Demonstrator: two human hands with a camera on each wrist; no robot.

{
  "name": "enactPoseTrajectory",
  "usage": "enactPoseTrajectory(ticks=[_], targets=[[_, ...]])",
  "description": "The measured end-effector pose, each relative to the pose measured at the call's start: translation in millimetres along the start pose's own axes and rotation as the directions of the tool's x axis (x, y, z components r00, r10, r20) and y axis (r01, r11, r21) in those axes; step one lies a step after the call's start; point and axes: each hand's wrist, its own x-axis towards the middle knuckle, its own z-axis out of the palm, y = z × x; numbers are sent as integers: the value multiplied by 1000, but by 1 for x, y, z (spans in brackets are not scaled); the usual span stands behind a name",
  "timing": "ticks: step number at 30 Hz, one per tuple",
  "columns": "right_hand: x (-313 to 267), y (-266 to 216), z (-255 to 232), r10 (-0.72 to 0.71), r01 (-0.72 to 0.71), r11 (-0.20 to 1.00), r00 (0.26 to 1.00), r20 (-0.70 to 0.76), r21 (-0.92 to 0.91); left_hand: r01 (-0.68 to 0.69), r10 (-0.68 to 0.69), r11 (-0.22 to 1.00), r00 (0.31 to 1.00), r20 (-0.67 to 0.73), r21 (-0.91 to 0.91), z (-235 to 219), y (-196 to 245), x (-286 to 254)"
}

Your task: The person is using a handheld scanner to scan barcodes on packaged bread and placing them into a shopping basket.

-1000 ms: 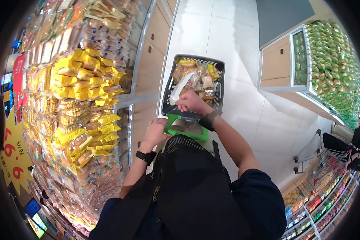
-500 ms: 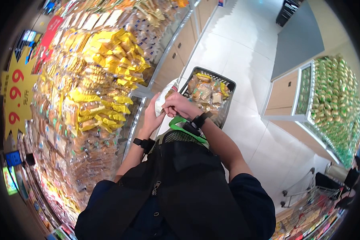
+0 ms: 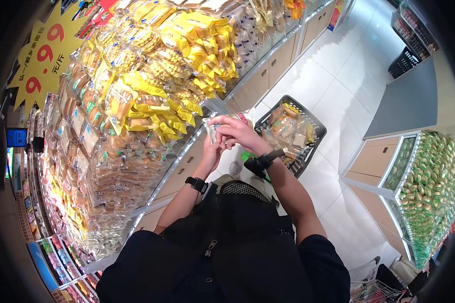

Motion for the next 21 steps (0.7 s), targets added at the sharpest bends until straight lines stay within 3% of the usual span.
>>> enactPoseTrajectory(ticks=[3, 5, 7, 8, 9, 10, 11, 12, 14, 15, 17, 19, 21], targets=[[-10, 4, 2, -93, 89, 989, 995, -33, -122, -28, 22, 994, 998, -62, -107, -5, 16, -15], [-31, 27, -15, -274, 309, 946, 923, -270, 94, -10, 2, 994, 998, -70, -107, -26, 18, -27], [-44, 49, -19, -209, 141, 976, 829, -519, -167, -2, -12, 989, 996, -92, -150, -49, 28, -39], [-50, 86, -42, -285, -47, 849, 799, -530, -527, -2, -11, 985, 997, -75, -173, -61, 32, -46], [-54, 131, -65, -364, -247, 574, 777, -514, -781, -10, 0, 985, 998, -60, -175, -75, 38, -54], [-67, 160, -65, -330, -362, 430, 789, -518, -827, -14, 2, 979, 998, -59, -205, -89, 40, -64], [-76, 185, -61, -297, -461, 270, 795, -528, -846, -18, 4, 972, 998, -57, -234, -102, 44, -73], [-76, 205, -59, -306, -462, 254, 795, -524, -850, -31, 17, 969, 998, -59, -245, -111, 56, -83], [-70, 232, -38, -153, -713, 121, 674, -722, -691, -39, 30, 958, 999, -33, -285, -140, 67, -98], [-67, 239, -23, -147, -712, 97, 681, -717, -696, -38, 35, 950, 999, -15, -311, -155, 73, -109], [-61, 253, 1, -320, -806, 90, 534, -783, -586, -60, 59, 943, 998, -12, -326, -181, 82, -134], [-55, 256, 9, -332, -796, 92, 542, -772, -599, 12, 8, 923, 999, 51, -384, -201, 90, -155], [-47, 265, 18, -240, -810, 127, 535, -810, -573, 27, -23, 900, 1000, 14, -435, -214, 100, -176]])
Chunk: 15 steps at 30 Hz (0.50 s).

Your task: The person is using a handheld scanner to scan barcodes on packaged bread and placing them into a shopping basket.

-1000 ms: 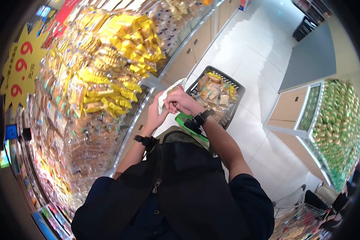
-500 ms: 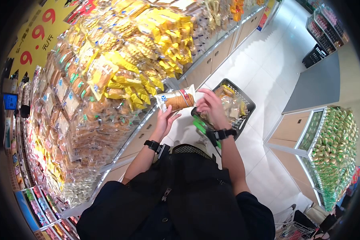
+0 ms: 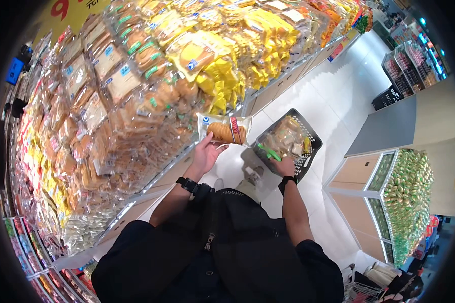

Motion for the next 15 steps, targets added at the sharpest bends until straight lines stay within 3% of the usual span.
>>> enactPoseTrajectory(ticks=[2, 3, 4, 5, 6, 7, 8, 9, 10, 11, 13, 15], targets=[[-21, 6, 21, 14, -17, 999, 996, -85, -40, 58, -51, 996, 993, 108, -67, -23, 2, -15], [-6, 12, 48, -40, 32, 996, 994, -103, -82, 8, -5, 999, 997, 82, -33, -31, 7, -26], [-10, 16, 62, -133, 134, 991, 969, -209, -10, -11, 12, 1000, 999, 43, -28, -33, 9, -41], [-31, 4, 57, -67, 67, 998, 986, -154, -9, 39, -39, 999, 996, 83, -7, -38, 12, -53], [-25, 26, 81, -108, 121, 991, 979, -175, 62, 21, -22, 1000, 997, 79, 13, -51, 7, -65], [-38, 18, 84, -113, 123, 991, 978, -176, 45, 53, -51, 998, 994, 102, -18, -56, 12, -80], [-8, 61, 129, -103, 121, 983, 986, -128, 140, 59, -59, 998, 996, 69, -1, -47, 25, -104], [-56, 57, 99, -185, 197, 973, 977, -103, 121, 89, -82, 994, 990, 114, -59, -47, 32, -125], [-95, -14, 71, -67, 61, 997, 991, -112, -50, 99, -93, 992, 992, 82, -77, -57, 31, -132], [-125, -40, 58, -83, 80, 996, 991, -102, -29, 69, -64, 995, 996, 64, -75, -58, 39, -146], [-154, -41, 60, -85, 85, 996, 991, -101, -2, 51, -47, 996, 997, 58, -68, -60, 43, -173], [-155, -28, 83, -194, 193, 981, 958, -212, -22, 4, -4, 1000, 1000, -5, -25, -70, 44, -194]])
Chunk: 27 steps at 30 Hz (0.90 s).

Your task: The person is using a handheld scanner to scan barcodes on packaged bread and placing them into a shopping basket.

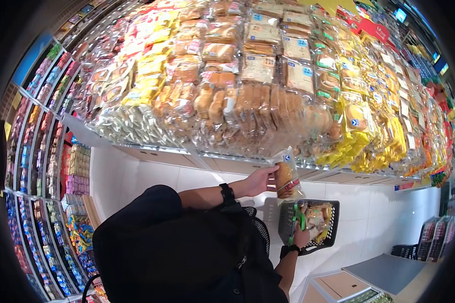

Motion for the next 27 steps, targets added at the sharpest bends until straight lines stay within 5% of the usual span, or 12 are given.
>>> enactPoseTrajectory(ticks=[6, 9, 15, 17, 19, 23, 27], targets=[[-35, 0, 30, 32, -34, 993, 999, -17, -113, -26, 22, 999, 988, -156, -26, -34, -18, -77], [-66, -36, 26, 16, -19, 993, 999, -29, -121, -46, 34, 998, 976, -214, -53, -60, -20, -119], [-113, -45, 46, 40, -36, 997, 998, 56, -75, -173, 163, 984, 973, -161, -48, -74, 19, -190], [-132, -48, 59, 26, -23, 996, 999, 37, -89, -323, 321, 946, 945, -63, -32, -78, 46, -211], [-159, -71, 56, 2, -3, 999, 1000, -26, -40, -478, 472, 873, 878, -75, -102, -60, 93, -239], [-198, -89, 72, -20, 18, 999, 999, -42, -41, -751, 723, 649, 659, -209, -121, -93, 184, -296], [-245, -133, 72, 54, -52, 991, 998, 14, -123, -885, 875, 435, 371, -311, 167, -114, 268, -382]])
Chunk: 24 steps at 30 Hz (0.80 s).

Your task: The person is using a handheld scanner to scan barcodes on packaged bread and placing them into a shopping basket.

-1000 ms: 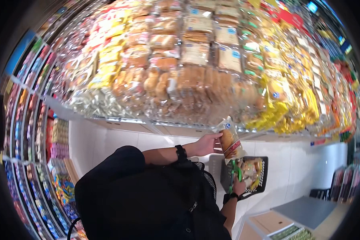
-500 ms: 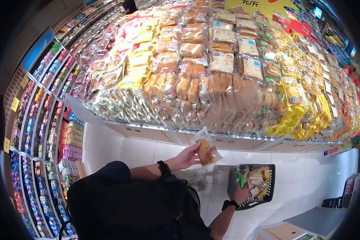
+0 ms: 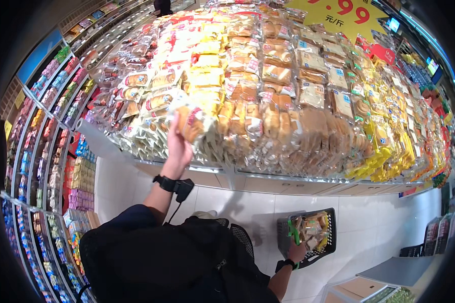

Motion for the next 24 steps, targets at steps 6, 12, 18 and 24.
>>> enactPoseTrajectory(ticks=[6, 12, 18, 24], targets=[[-80, -55, 46, 44, -44, 999, 999, -13, -9, -260, 260, 965, 965, -27, 6, -109, 138, 105], [-110, -94, 39, 157, -155, 986, 988, 16, -66, -178, 182, 977, 983, -20, 116, -113, 172, 141], [-118, -89, 108, -15, 18, 981, 1000, 14, -193, -238, 237, 851, 970, 61, 468, -125, 181, 174], [-152, -134, 96, 151, -154, 986, 987, -55, -69, -432, 484, 689, 872, 74, 581, -117, 182, 177]])
